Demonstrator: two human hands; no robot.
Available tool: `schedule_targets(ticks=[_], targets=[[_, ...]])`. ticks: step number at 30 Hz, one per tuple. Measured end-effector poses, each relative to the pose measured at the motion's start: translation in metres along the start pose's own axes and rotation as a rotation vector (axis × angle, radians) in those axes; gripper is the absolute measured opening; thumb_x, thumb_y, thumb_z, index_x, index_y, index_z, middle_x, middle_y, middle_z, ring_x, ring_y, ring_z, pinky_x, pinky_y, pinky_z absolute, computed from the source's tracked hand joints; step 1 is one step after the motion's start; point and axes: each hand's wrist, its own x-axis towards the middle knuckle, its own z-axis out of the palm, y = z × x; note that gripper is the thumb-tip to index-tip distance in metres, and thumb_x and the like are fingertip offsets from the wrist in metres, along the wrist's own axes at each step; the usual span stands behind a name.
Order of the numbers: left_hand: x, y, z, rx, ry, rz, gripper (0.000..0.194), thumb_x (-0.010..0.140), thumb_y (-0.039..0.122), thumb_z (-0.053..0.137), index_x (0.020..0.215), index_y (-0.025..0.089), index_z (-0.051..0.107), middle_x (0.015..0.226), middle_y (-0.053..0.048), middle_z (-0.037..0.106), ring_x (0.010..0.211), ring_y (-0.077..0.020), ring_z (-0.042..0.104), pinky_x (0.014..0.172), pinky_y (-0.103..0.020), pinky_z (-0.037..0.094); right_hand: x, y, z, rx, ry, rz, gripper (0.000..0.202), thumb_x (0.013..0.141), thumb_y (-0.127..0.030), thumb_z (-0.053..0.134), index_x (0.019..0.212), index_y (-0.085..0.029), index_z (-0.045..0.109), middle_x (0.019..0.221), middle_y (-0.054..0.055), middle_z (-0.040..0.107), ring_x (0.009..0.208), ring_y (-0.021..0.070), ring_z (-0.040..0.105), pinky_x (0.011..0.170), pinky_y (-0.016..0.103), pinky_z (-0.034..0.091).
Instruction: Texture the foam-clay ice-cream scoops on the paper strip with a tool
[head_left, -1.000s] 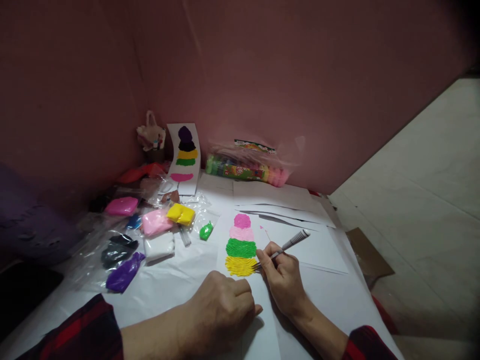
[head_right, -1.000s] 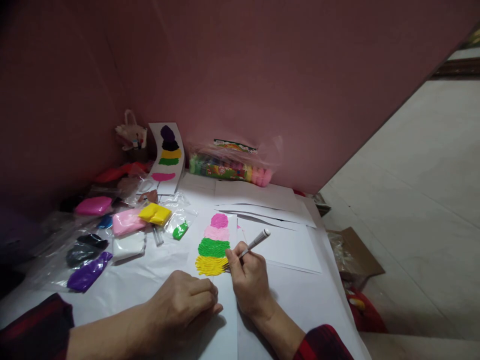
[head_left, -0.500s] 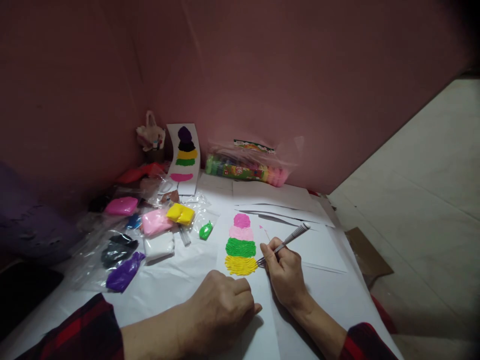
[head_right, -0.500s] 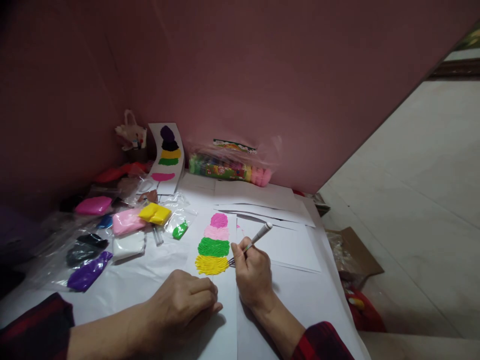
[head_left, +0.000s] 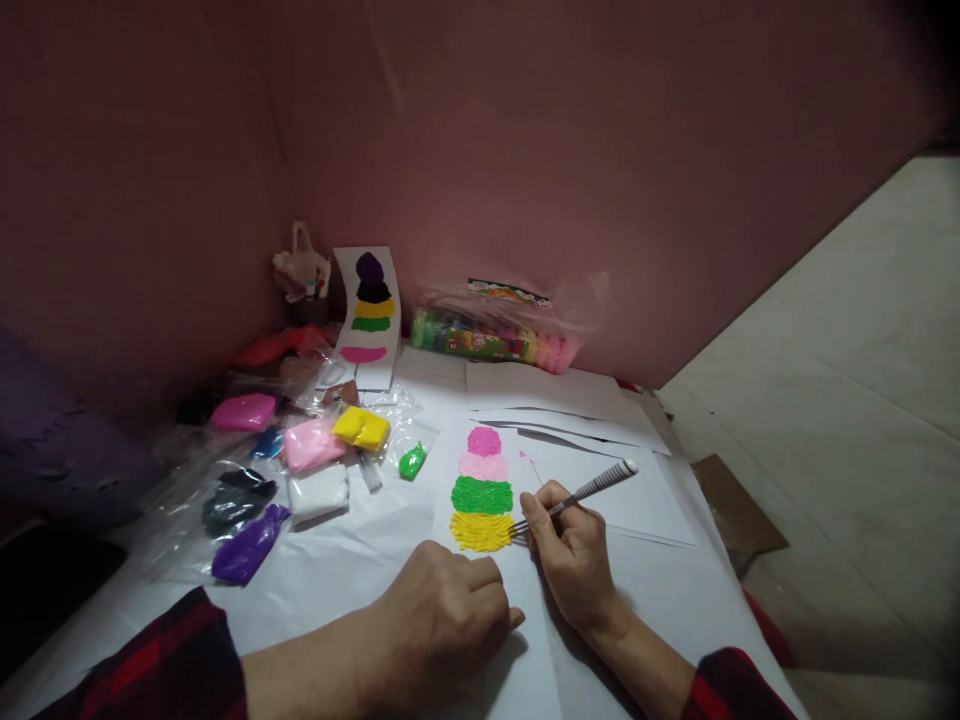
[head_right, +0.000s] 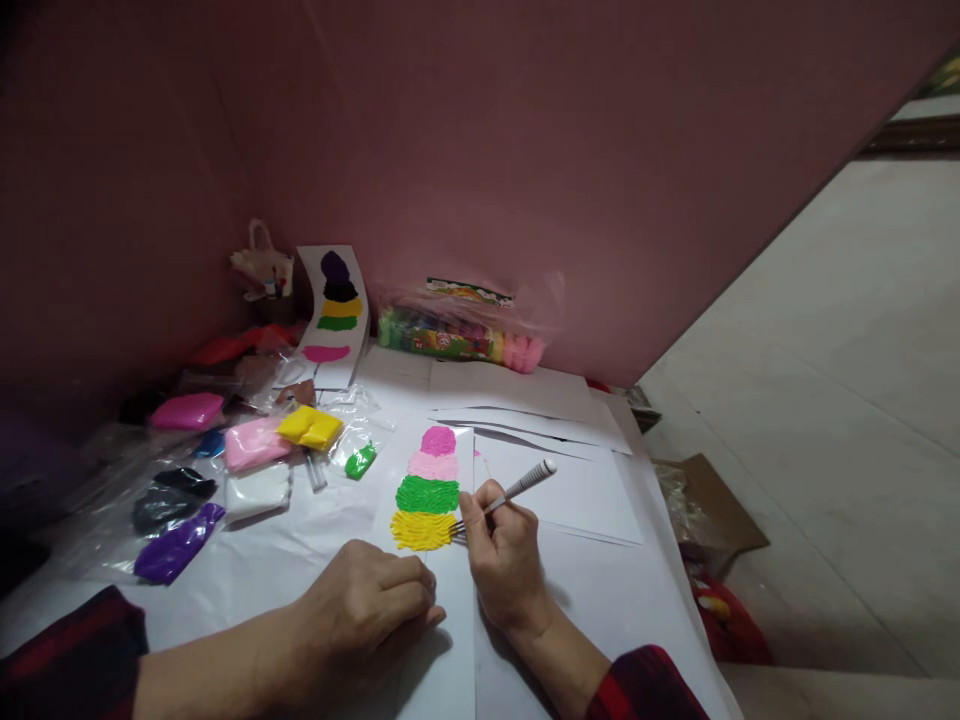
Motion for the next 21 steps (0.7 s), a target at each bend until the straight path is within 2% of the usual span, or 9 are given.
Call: schedule_targets(ticks=[6, 12, 21], targets=[[0.0015, -0.0001, 0.0, -0.013, 0.001, -0.006, 0.03, 0.093, 0.016, 0.043, 0.065, 0.017, 0.053, 0.059, 0.0, 0.056, 0.041, -0.0113, 0.044, 0.035, -0.026, 0.031, -0.0017, 0.0007, 0.0023, 0.039, -0.041, 0.036, 0.036, 0.096, -0.035, 0.05, 0.063, -0.021, 0.043, 0.051, -0.006, 0.039, 0.044, 0.0099, 0.038, 0.045, 0.021, 0.035], [-0.0002, -0.0019, 0.0027, 0.012, 0.007, -0.001, 0.029, 0.093, 0.016, 0.043, 0.066, 0.017, 0.053, 0.058, 0.0, 0.055, 0.04, -0.0112, 0.044, 0.036, -0.025, 0.029, -0.0026, -0.0017, 0.0023, 0.066, -0.097, 0.046, 0.035, 0.097, -0.036, 0.048, 0.065, -0.022, 0.04, 0.054, -0.005, 0.041, 0.047, 0.0114, 0.044, 0.049, 0.022, 0.04], [0.0002, -0.0008, 0.0004, -0.024, -0.003, -0.02, 0.028, 0.092, 0.016, 0.045, 0.066, 0.016, 0.053, 0.059, 0.0, 0.058, 0.041, -0.0109, 0.045, 0.038, -0.025, 0.03, -0.0014, -0.0019, 0.0002, -0.085, -0.069, -0.019, 0.035, 0.098, -0.034, 0.044, 0.065, -0.023, 0.038, 0.049, -0.007, 0.037, 0.042, 0.0112, 0.04, 0.047, 0.023, 0.034]])
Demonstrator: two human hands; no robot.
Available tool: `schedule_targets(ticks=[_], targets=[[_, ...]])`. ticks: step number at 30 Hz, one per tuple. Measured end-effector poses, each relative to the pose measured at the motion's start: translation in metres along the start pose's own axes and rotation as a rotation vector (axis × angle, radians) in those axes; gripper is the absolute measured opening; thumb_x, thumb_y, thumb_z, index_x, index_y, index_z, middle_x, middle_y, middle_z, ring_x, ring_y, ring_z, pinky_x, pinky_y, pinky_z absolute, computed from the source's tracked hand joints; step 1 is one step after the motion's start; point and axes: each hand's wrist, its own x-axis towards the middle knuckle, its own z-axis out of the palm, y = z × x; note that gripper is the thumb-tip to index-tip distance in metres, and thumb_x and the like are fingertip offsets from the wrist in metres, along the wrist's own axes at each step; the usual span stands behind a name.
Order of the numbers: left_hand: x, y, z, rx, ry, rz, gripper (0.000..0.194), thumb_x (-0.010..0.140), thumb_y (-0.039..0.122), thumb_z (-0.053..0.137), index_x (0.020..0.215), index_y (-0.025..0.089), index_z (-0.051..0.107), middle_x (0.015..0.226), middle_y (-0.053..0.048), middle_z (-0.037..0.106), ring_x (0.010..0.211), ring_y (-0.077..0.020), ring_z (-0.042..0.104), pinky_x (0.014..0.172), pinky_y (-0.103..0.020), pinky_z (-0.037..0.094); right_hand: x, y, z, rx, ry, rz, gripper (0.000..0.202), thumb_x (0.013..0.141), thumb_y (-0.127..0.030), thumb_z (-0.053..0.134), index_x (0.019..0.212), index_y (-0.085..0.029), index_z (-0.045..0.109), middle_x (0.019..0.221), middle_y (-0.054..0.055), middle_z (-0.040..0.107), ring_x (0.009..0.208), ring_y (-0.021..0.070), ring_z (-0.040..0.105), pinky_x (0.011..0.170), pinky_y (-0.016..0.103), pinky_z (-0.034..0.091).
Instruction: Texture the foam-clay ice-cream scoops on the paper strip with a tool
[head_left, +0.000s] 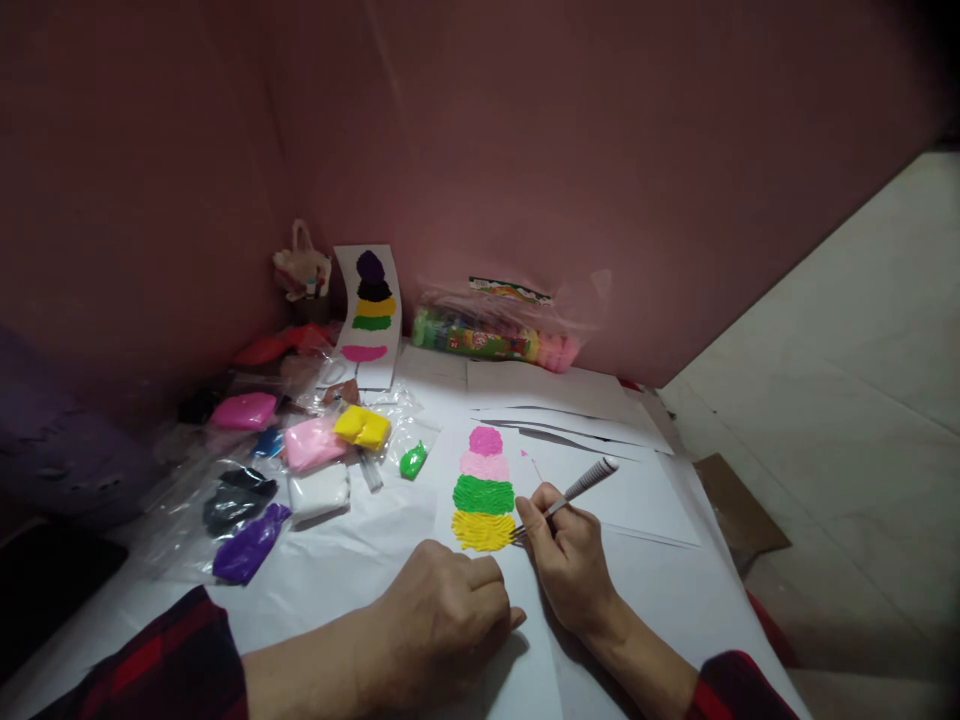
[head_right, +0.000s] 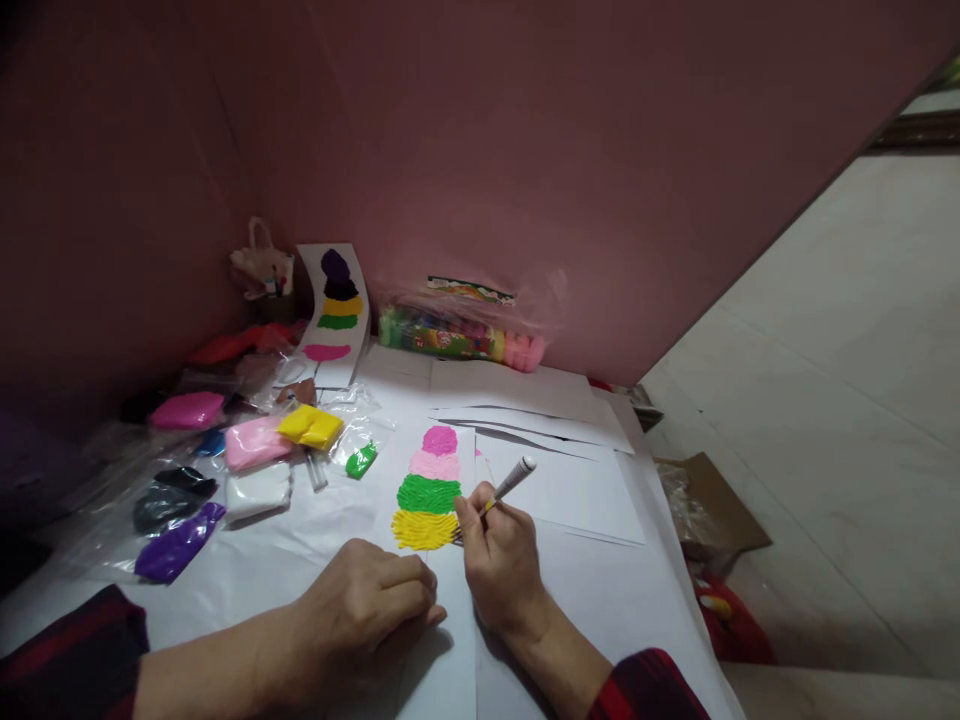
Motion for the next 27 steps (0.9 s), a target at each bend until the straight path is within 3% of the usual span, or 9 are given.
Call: schedule_targets(ticks=[9, 16, 27], targets=[[-0.0007, -0.0002, 0.0001, 0.013, 0.003, 0.01, 0.029, 0.092, 0.016, 0.044, 0.065, 0.016, 0.054, 0.059, 0.0, 0.057, 0.04, -0.0111, 0.046, 0.037, -0.025, 0.031, 0.0048, 0.0044, -0.0012, -0.114, 0.076, -0.019, 0.036, 0.098, -0.036, 0.043, 0.064, -0.023, 0.038, 0.049, -0.007, 0.035, 0.043, 0.0119, 0.038, 0.047, 0.024, 0.031], [0.001, -0.0007, -0.0007, 0.006, 0.001, 0.0, 0.03, 0.092, 0.016, 0.044, 0.064, 0.016, 0.053, 0.058, 0.0, 0.057, 0.04, -0.0106, 0.045, 0.037, -0.025, 0.03, 0.0035, 0.0035, -0.0017, -0.029, 0.103, -0.022, 0.036, 0.097, -0.033, 0.045, 0.063, -0.023, 0.041, 0.052, -0.006, 0.037, 0.043, 0.0106, 0.037, 0.046, 0.023, 0.032], [0.0002, -0.0013, 0.0002, 0.019, -0.014, 0.006, 0.027, 0.092, 0.016, 0.044, 0.066, 0.017, 0.052, 0.059, 0.0, 0.056, 0.041, -0.0103, 0.045, 0.037, -0.024, 0.029, 0.0032, 0.002, -0.0013, 0.126, -0.013, -0.018, 0.034, 0.097, -0.034, 0.049, 0.065, -0.021, 0.048, 0.054, -0.005, 0.041, 0.045, 0.0099, 0.039, 0.044, 0.022, 0.034]])
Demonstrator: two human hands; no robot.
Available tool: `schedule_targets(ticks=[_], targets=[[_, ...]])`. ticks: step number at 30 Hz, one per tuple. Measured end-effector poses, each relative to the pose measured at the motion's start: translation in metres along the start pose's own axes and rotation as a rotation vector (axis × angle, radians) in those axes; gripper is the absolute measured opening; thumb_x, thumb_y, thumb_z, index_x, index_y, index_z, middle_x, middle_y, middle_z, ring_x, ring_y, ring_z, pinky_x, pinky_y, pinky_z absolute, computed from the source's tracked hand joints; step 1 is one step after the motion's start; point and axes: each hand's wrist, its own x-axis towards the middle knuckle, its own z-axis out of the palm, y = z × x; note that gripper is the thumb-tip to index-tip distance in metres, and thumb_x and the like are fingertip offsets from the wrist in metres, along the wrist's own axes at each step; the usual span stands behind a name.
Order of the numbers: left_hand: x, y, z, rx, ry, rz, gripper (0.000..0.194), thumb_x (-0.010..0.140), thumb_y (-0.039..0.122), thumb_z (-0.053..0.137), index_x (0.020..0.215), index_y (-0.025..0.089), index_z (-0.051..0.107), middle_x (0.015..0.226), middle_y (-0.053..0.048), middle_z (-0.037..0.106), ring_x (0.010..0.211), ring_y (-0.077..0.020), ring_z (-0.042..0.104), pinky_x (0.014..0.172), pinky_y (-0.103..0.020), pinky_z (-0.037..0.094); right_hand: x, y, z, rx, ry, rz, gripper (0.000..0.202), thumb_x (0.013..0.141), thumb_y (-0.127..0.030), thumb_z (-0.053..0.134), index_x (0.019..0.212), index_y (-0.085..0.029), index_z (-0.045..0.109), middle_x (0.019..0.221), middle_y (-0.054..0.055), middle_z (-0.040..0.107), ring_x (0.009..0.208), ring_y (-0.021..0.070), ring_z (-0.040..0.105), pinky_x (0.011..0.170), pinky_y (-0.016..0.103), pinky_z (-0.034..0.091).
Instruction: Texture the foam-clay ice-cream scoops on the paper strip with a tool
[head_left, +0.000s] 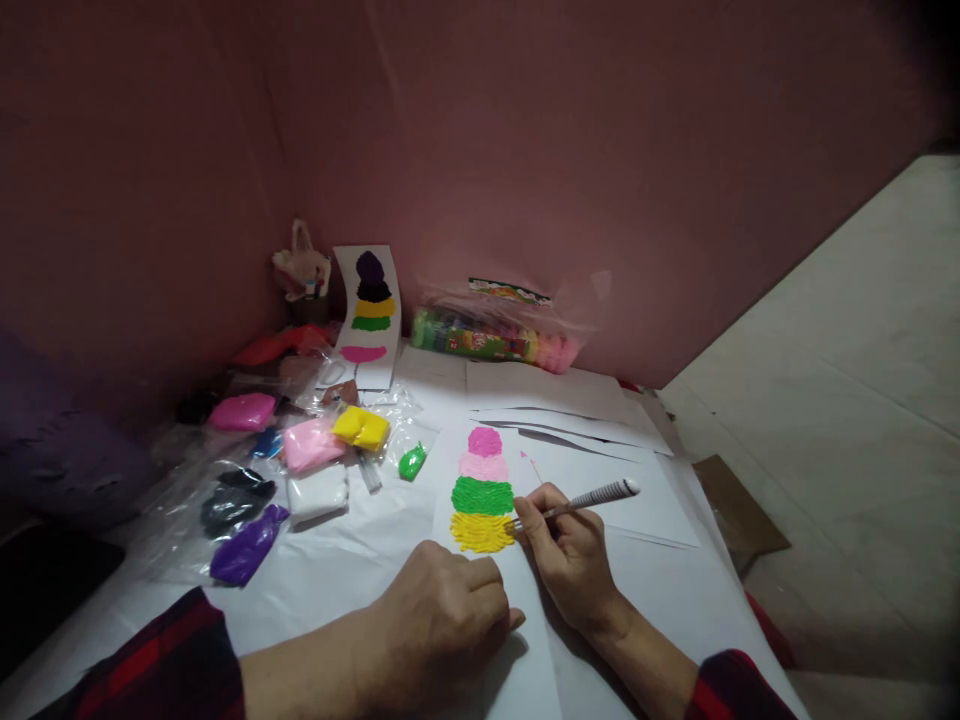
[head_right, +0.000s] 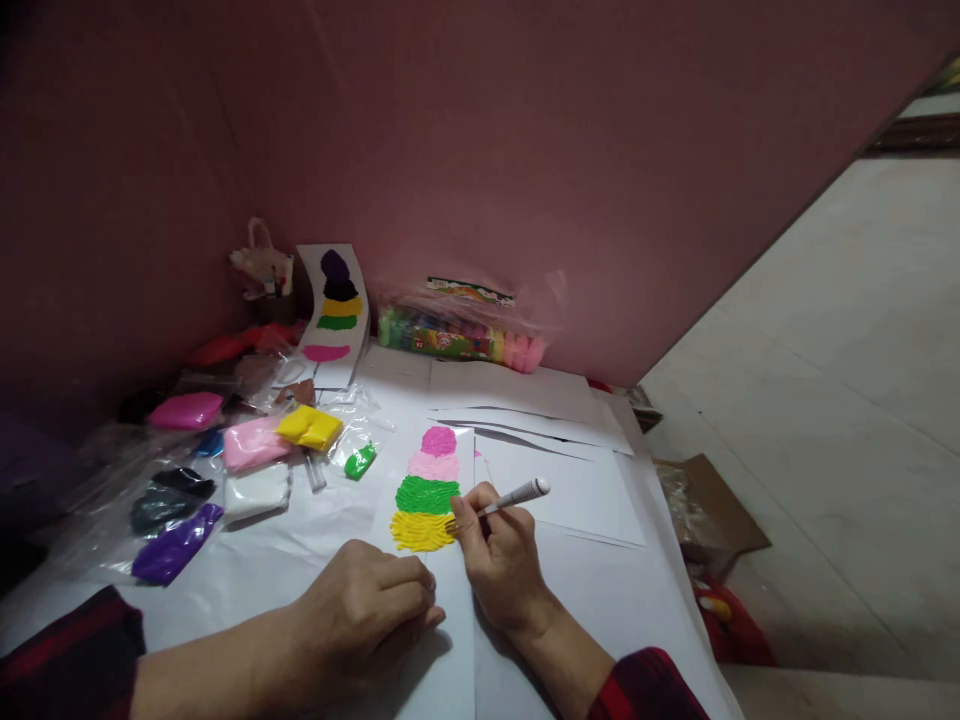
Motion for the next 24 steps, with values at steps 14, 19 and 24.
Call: schedule_targets(ticks=[14, 19, 24], targets=[[-0.0015, 0.0, 0.0008, -0.028, -0.005, -0.014, 0.028, 0.092, 0.017, 0.045, 0.066, 0.016, 0.054, 0.061, 0.0, 0.059, 0.042, -0.0116, 0.048, 0.038, -0.027, 0.031, 0.002, 0.003, 0.0015, -0.057, 0.018, 0.056, 0.035, 0.097, -0.037, 0.048, 0.065, -0.022, 0.046, 0.052, -0.005, 0.042, 0.046, 0.0112, 0.04, 0.047, 0.022, 0.035], [-0.002, 0.0002, 0.0011, -0.024, 0.003, -0.013, 0.029, 0.092, 0.017, 0.044, 0.065, 0.017, 0.054, 0.059, 0.001, 0.057, 0.041, -0.0112, 0.044, 0.037, -0.027, 0.028, 0.0032, 0.0038, 0.0019, -0.08, 0.03, 0.071, 0.035, 0.097, -0.038, 0.047, 0.065, -0.022, 0.044, 0.052, -0.006, 0.041, 0.046, 0.0115, 0.039, 0.047, 0.023, 0.034], [-0.0006, 0.0009, -0.0007, -0.04, -0.001, -0.022, 0.028, 0.091, 0.016, 0.045, 0.065, 0.016, 0.054, 0.06, 0.0, 0.058, 0.042, -0.0112, 0.045, 0.038, -0.027, 0.028, 0.0048, 0.0034, 0.0017, -0.106, 0.04, 0.067, 0.036, 0.097, -0.037, 0.047, 0.065, -0.022, 0.044, 0.052, -0.005, 0.042, 0.046, 0.0113, 0.04, 0.049, 0.023, 0.035]])
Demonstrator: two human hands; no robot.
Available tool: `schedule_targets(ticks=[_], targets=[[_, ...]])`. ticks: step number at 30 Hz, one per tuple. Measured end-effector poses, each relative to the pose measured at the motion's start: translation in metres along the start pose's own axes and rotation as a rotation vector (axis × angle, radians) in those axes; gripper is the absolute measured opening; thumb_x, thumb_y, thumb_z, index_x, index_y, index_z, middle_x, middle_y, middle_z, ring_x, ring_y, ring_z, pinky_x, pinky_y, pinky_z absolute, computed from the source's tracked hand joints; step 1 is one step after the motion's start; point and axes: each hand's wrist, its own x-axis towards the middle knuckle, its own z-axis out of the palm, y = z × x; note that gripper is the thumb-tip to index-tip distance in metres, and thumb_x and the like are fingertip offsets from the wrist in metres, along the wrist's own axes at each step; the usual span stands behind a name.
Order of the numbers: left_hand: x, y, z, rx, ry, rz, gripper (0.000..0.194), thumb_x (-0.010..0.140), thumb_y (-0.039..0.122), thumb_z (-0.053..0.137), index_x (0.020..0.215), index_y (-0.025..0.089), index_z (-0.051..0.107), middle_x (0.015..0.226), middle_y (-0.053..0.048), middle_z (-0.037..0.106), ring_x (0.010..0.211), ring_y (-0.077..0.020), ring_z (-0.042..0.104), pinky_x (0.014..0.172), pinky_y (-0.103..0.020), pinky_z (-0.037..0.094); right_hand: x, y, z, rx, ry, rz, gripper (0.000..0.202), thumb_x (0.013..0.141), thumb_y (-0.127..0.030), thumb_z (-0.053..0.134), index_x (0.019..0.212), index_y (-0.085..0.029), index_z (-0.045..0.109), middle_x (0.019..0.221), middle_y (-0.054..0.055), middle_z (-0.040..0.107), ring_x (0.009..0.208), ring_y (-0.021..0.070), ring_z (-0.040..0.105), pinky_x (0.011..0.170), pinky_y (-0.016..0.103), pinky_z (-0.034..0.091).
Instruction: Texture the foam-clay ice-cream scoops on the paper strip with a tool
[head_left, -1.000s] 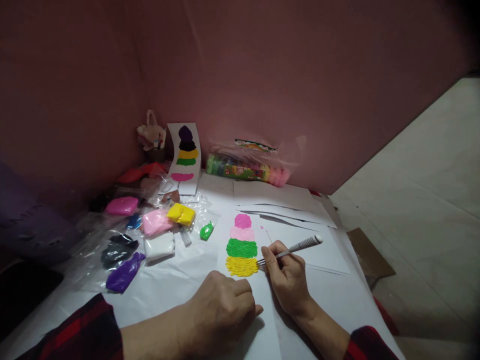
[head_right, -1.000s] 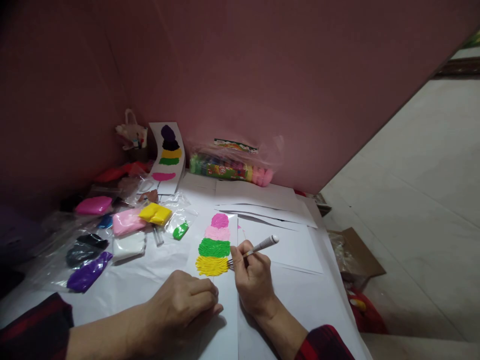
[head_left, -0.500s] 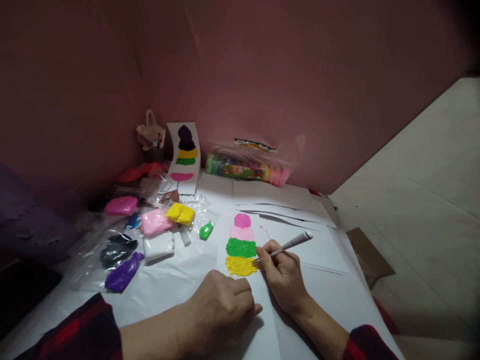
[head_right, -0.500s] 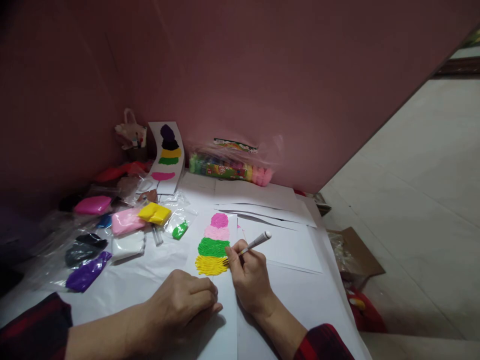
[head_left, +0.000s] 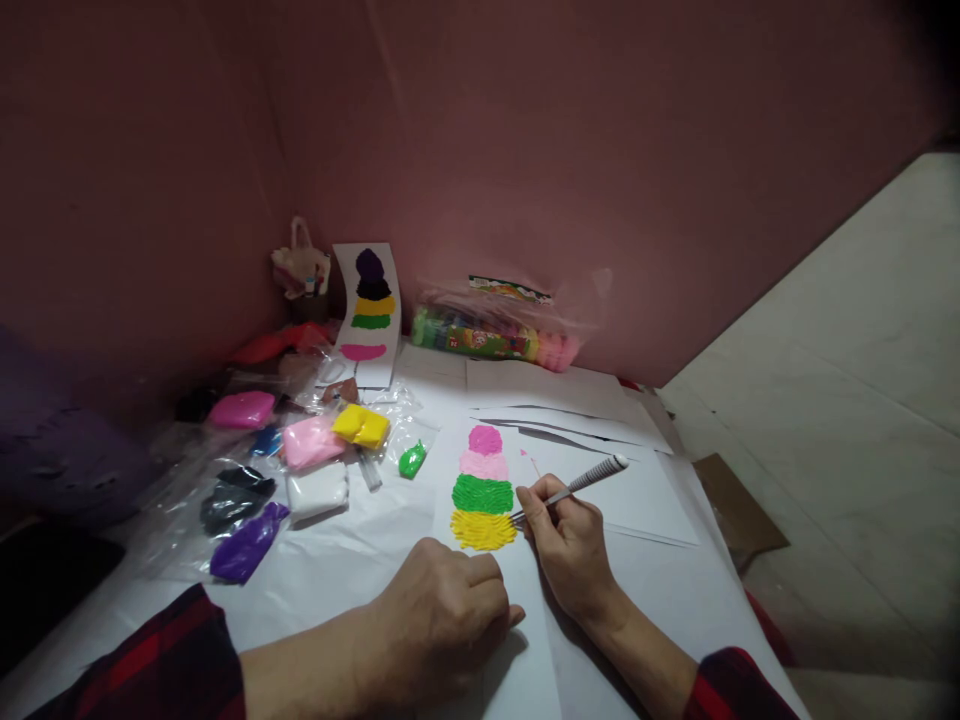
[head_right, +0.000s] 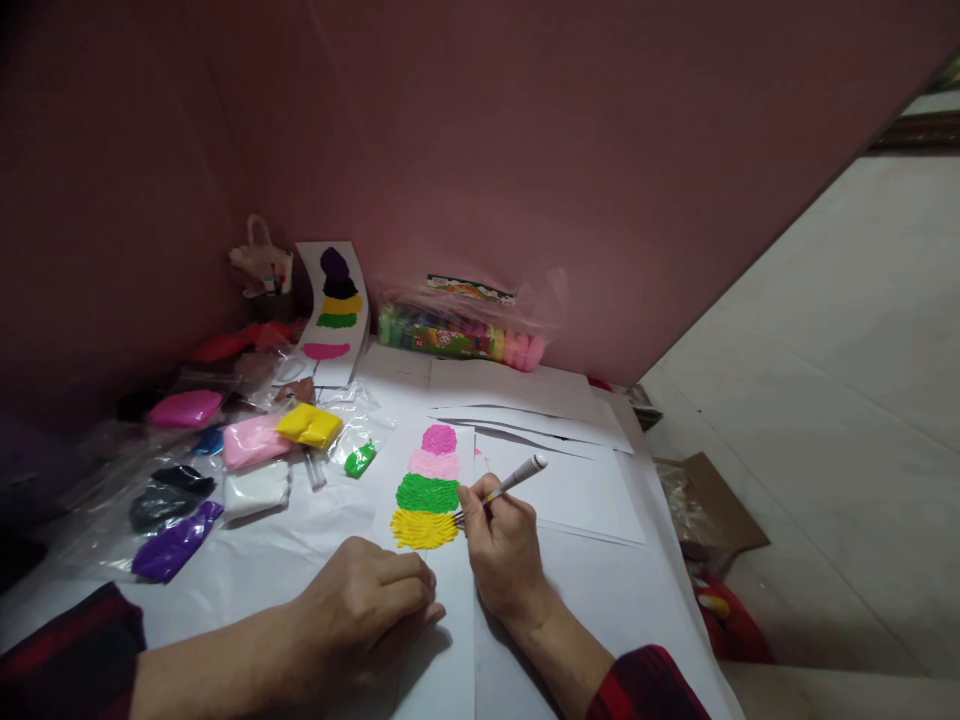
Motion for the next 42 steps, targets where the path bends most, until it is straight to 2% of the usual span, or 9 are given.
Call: schedule_targets(ticks=[20, 34, 42], targets=[[-0.0002, -0.0007, 0.0002, -0.027, -0.025, -0.022, 0.025, 0.09, 0.015, 0.047, 0.066, 0.016, 0.056, 0.061, 0.0, 0.06, 0.043, -0.0115, 0.047, 0.039, -0.027, 0.029, -0.0008, 0.0041, 0.0008, 0.0, 0.009, -0.015, 0.035, 0.096, -0.036, 0.048, 0.065, -0.022, 0.043, 0.051, -0.006, 0.041, 0.044, 0.0101, 0.038, 0.048, 0.022, 0.033], [-0.0005, -0.0012, -0.0006, -0.021, -0.02, -0.012, 0.026, 0.091, 0.016, 0.047, 0.066, 0.016, 0.055, 0.062, 0.0, 0.059, 0.043, -0.0109, 0.047, 0.038, -0.027, 0.029, -0.0005, 0.0043, 0.0004, 0.021, 0.084, 0.012, 0.035, 0.096, -0.036, 0.05, 0.064, -0.022, 0.045, 0.051, -0.006, 0.042, 0.043, 0.0099, 0.04, 0.047, 0.022, 0.034], [0.0013, -0.0013, -0.0003, -0.02, -0.001, -0.017, 0.026, 0.091, 0.017, 0.046, 0.066, 0.016, 0.055, 0.061, 0.0, 0.059, 0.042, -0.0111, 0.047, 0.039, -0.027, 0.028, -0.003, -0.002, 0.0005, 0.122, -0.013, -0.028, 0.031, 0.095, -0.033, 0.053, 0.066, -0.02, 0.05, 0.053, -0.006, 0.044, 0.046, 0.0095, 0.042, 0.046, 0.02, 0.034]])
